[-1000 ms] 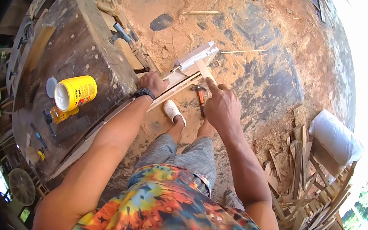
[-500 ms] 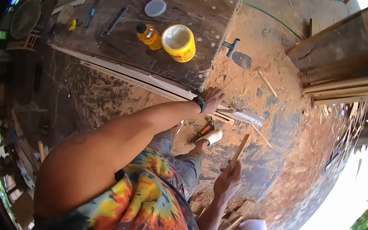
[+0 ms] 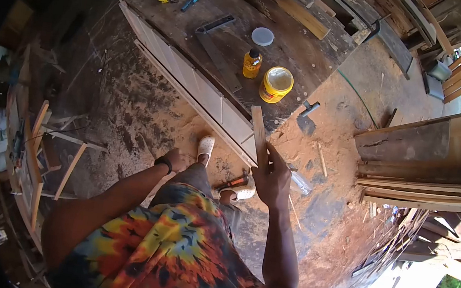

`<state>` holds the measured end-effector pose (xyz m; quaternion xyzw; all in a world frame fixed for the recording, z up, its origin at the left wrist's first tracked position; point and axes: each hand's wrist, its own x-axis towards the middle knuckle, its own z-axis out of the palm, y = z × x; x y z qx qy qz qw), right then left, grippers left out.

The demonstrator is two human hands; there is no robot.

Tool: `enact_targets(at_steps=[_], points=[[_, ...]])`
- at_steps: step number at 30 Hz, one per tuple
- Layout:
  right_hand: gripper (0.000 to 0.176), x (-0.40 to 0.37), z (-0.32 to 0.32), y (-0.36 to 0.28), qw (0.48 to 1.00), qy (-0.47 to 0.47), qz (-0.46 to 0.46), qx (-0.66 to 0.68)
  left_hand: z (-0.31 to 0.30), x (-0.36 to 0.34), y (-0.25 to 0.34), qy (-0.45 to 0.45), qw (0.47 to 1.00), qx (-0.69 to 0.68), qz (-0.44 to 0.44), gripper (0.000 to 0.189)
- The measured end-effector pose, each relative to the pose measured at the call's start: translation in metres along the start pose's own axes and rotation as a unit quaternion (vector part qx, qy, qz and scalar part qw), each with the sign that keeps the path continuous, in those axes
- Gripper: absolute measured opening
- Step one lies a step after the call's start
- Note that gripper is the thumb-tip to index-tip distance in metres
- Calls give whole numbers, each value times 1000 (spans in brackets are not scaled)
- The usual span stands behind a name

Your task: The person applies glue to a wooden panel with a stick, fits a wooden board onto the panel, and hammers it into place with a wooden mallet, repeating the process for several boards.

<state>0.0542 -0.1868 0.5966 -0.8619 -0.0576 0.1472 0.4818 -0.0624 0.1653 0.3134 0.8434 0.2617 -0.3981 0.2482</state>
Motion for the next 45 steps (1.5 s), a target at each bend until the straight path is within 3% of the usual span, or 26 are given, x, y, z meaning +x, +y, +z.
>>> enact_targets(at_steps=[3,7,9,10,12,14,17,19,21,22,25,27,29,31,32,33,34,35,36,39,42,45], points=[[58,60,43,-13,998,17,-33,-41,-18,-23,-39,-14,1000,6,-19,74],[49,138,132,-28,997,45,-46,31,11,33,-118,-42,997,-53,-24,67],[54,181,176,-29,960,-40,100,259,-10,56,-136,-60,995,-74,-7,62],[54,207,194,-30,959,-32,103,262,-33,57,-131,-67,993,-90,-45,57],[51,249,228,-34,989,94,92,71,-75,60,-148,-82,988,-102,-86,51],[47,295,246,-49,985,165,41,-23,-120,71,-171,-146,952,-248,-108,42],[41,371,264,-36,963,247,21,-102,-180,106,-238,-53,935,-327,-128,29],[36,402,260,-45,941,297,122,-111,-229,113,-281,-9,895,-425,-133,26],[36,421,255,-56,929,312,161,-114,-264,113,-304,57,832,-526,-166,28],[38,431,254,-61,920,316,198,-117,-276,113,-319,57,835,-523,-161,28],[43,464,259,-39,921,332,168,-113,-288,110,-347,101,814,-544,-178,33],[47,472,257,-44,912,345,180,-131,-277,104,-355,110,788,-553,-249,35],[52,475,249,-55,903,355,192,-149,-233,123,-394,44,760,-583,-282,26],[68,480,231,-64,904,320,191,-208,-212,96,-366,31,798,-523,-298,29],[68,487,223,-65,904,321,194,-207,-195,91,-360,10,816,-485,-315,31],[72,497,216,-65,895,302,240,-225,-174,98,-372,-60,814,-480,-321,35],[77,503,210,-65,883,281,286,-244,-170,89,-361,-60,815,-478,-322,35],[75,501,199,-81,876,226,351,-241,-163,72,-340,-62,834,-463,-292,36],[75,505,194,-76,874,227,357,-240,-160,61,-324,-65,855,-446,-259,37],[61,543,184,-39,866,211,400,-213,-150,59,-311,-71,834,-489,-244,38],[55,534,175,-64,875,146,389,-249,-151,58,-297,-37,824,-518,-227,37],[59,518,156,-106,887,93,289,-347,-162,42,-269,13,825,-517,-227,38]])
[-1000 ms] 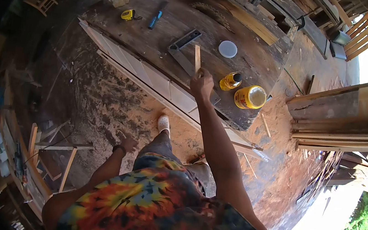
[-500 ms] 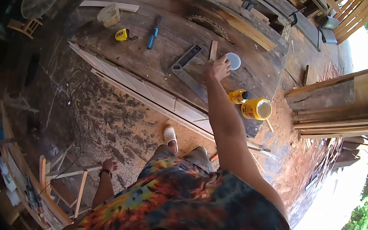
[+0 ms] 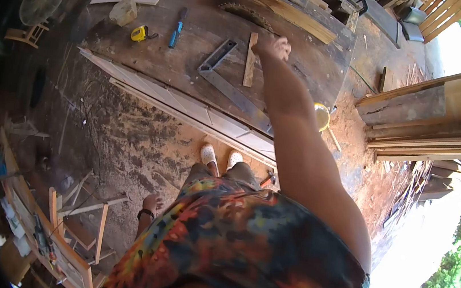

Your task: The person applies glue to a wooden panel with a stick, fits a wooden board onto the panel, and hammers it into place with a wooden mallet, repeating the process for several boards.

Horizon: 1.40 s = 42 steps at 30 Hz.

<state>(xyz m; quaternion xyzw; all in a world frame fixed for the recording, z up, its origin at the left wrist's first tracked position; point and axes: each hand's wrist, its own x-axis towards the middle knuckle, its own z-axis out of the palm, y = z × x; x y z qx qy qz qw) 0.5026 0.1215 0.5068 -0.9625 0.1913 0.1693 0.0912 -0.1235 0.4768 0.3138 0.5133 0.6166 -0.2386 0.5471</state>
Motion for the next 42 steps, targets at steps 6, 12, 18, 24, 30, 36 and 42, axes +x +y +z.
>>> enact_targets(at_steps=[6,12,18,24,30,36,42], points=[[72,3,-115,80,934,-13,-341,-103,26,-1,-17,7,1000,-25,-6,28],[86,-97,-110,254,941,-72,-325,-60,61,26,-73,-149,965,135,168,17],[86,-115,-55,298,931,10,-363,23,76,118,-128,-105,702,569,415,24],[91,-104,-16,297,928,58,-365,47,76,-29,17,-13,982,170,84,35],[87,-127,6,282,920,172,-347,66,67,-30,36,-5,989,92,118,32],[95,-62,6,288,905,250,-336,74,79,-22,-48,-26,984,168,54,35],[81,-43,-6,278,940,230,-252,25,67,2,-155,-99,858,488,127,51]])
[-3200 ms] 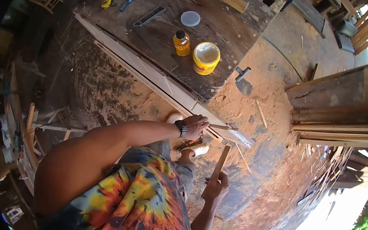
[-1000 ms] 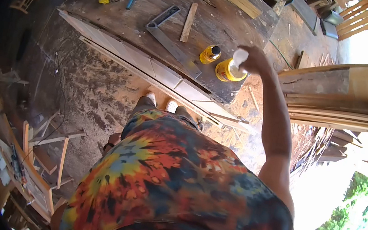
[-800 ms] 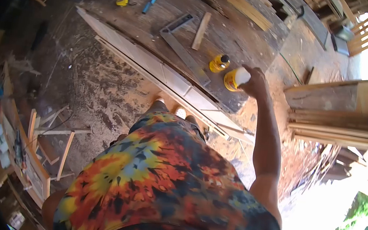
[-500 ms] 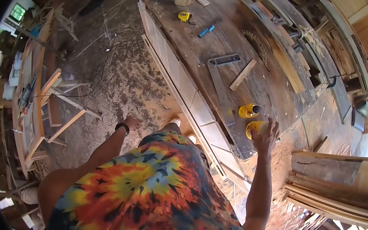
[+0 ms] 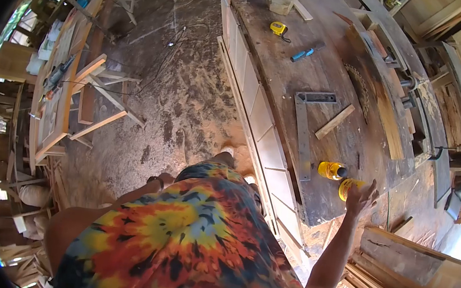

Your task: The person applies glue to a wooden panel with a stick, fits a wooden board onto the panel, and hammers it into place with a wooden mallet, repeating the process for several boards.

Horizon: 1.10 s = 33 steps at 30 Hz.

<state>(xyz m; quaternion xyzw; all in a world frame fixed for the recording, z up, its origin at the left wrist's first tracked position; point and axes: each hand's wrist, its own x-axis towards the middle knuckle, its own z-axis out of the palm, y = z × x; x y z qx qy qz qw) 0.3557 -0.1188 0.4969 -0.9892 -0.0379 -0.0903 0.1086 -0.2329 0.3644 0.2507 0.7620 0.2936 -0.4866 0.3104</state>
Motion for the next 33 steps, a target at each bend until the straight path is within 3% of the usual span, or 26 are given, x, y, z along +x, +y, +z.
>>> enact_targets(at_steps=[3,5,9,11,12,13,15,16,17,18,19,20,22,23,24,25,26,27,28,29,31,33], points=[[77,2,-13,-15,997,-55,41,-41,1,-14,-2,-4,989,-133,-61,56],[75,3,-17,-26,994,-71,53,-68,-21,-23,9,-7,987,-149,-63,53],[78,-1,-10,-20,991,-62,48,-111,-85,-11,23,49,999,-12,0,38],[80,3,-12,-13,993,-52,-22,-101,-112,21,20,83,990,83,81,32],[98,12,-19,-11,987,-137,10,-86,-132,42,16,81,976,172,110,30],[98,18,-23,3,986,-136,8,-99,-151,62,11,78,953,259,139,28],[116,31,-19,35,974,-173,-111,-95,-186,103,-15,122,970,152,144,27],[132,31,-27,40,969,-195,-113,-99,-201,131,-39,108,976,63,179,25],[134,27,-34,41,979,-173,-109,-23,-218,157,-60,92,973,-28,209,31],[133,21,-38,59,976,-172,-104,-86,-248,152,-63,121,974,-103,164,31],[125,8,-39,84,992,-77,-70,77,-275,142,-65,145,967,-177,113,32],[98,-17,-65,44,997,18,-65,-30,-294,151,-77,133,969,-181,106,32],[89,-74,-82,14,991,113,46,-48,-338,169,-108,169,958,-201,116,31],[85,-116,-83,4,986,91,135,-25,-359,166,-111,148,962,-202,110,31],[81,-164,-80,1,964,45,261,40,-386,150,-104,108,951,-288,27,33],[76,-210,-69,-1,895,-41,420,144,-413,134,-95,73,926,-367,-59,34],[72,-248,-51,0,787,-156,553,224,-432,129,-89,53,937,-338,-70,36],[68,-266,-23,-3,692,-329,580,277,-439,145,-94,43,938,-334,-79,36],[52,-249,-3,-38,586,-577,480,304,-435,172,-102,37,974,-223,-34,38],[51,-267,27,-113,741,-604,205,209,-436,185,-102,27,993,-111,16,42],[51,-236,104,-287,673,-537,507,41,-453,205,-84,46,994,-97,-23,45],[54,-221,166,-367,693,-550,451,117,-467,235,-58,71,992,-85,-53,58]])
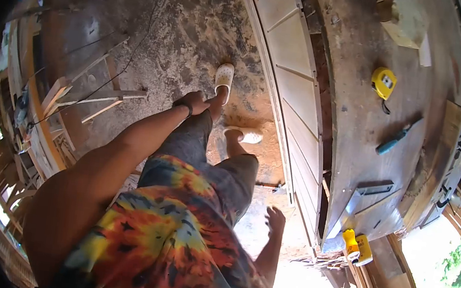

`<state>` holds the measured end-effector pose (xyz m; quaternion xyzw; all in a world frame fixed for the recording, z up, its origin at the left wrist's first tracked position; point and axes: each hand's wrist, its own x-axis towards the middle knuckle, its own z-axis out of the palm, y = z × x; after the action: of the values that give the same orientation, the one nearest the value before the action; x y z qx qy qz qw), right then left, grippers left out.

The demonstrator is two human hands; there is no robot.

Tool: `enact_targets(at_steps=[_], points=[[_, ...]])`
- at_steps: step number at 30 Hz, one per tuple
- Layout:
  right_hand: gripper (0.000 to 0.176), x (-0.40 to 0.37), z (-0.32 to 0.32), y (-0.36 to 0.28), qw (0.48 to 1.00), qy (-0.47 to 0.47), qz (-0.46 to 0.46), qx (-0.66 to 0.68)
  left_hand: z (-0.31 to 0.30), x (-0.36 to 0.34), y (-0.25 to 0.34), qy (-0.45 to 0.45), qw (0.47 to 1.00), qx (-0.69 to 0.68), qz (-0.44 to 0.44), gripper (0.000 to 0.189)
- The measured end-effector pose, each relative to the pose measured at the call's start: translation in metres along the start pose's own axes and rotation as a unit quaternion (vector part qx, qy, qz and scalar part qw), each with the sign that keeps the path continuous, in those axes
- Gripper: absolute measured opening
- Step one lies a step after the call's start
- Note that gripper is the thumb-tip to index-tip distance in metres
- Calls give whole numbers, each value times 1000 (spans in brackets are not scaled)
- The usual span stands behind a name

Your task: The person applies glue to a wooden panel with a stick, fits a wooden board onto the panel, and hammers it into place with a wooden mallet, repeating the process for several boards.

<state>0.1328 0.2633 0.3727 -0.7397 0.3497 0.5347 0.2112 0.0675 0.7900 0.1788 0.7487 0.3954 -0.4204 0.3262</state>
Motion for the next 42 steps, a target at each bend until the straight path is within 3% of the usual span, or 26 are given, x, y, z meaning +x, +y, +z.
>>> enact_targets(at_steps=[1,3,5,7,10,12,13,15,18,20,22,27,31,33,34,36,38,40,42], points=[[54,11,32,-31,999,-17,-33,20,-21,3,35,-41,998,-39,-41,66],[53,48,81,-60,993,-49,-109,0,67,126,30,-64,997,-29,43,74],[54,85,127,-64,980,-71,-183,-32,20,116,114,-121,991,-54,11,79],[56,97,172,-74,972,-38,-230,-34,95,198,139,-76,978,-193,-27,84],[63,115,210,-63,960,33,-276,-11,175,283,179,-68,962,-259,-50,90],[70,142,225,-29,905,138,-377,-142,200,315,205,-41,926,-352,-133,93],[70,151,224,-27,905,139,-375,-144,206,326,215,-44,925,-352,-133,93],[74,151,217,-35,916,102,-378,-86,213,342,228,29,877,-434,-207,89],[73,161,206,-29,903,98,-413,-67,216,356,230,45,835,-505,-214,96],[74,163,203,-29,904,88,-412,-69,218,361,232,61,848,-482,-211,95],[74,165,203,-33,905,82,-413,-66,222,367,234,97,884,-419,-183,77],[72,167,200,-37,902,85,-421,-46,221,368,220,100,868,-435,-217,81],[74,169,205,-46,904,92,-417,-24,291,414,166,109,827,-518,-186,85],[69,169,205,-53,884,95,-457,-23,332,443,141,4,859,-505,-82,87],[69,177,202,-55,886,98,-453,-21,325,435,147,-1,861,-501,-82,87],[57,206,187,-67,937,25,-349,17,305,408,160,2,880,-459,-121,84],[47,285,187,-72,937,55,-338,70,312,409,148,14,880,-461,-109,81],[44,350,183,-117,915,105,-385,-56,304,408,145,32,880,-465,-87,79],[49,420,183,-145,919,92,-356,-140,309,379,117,19,858,-512,-18,66]])
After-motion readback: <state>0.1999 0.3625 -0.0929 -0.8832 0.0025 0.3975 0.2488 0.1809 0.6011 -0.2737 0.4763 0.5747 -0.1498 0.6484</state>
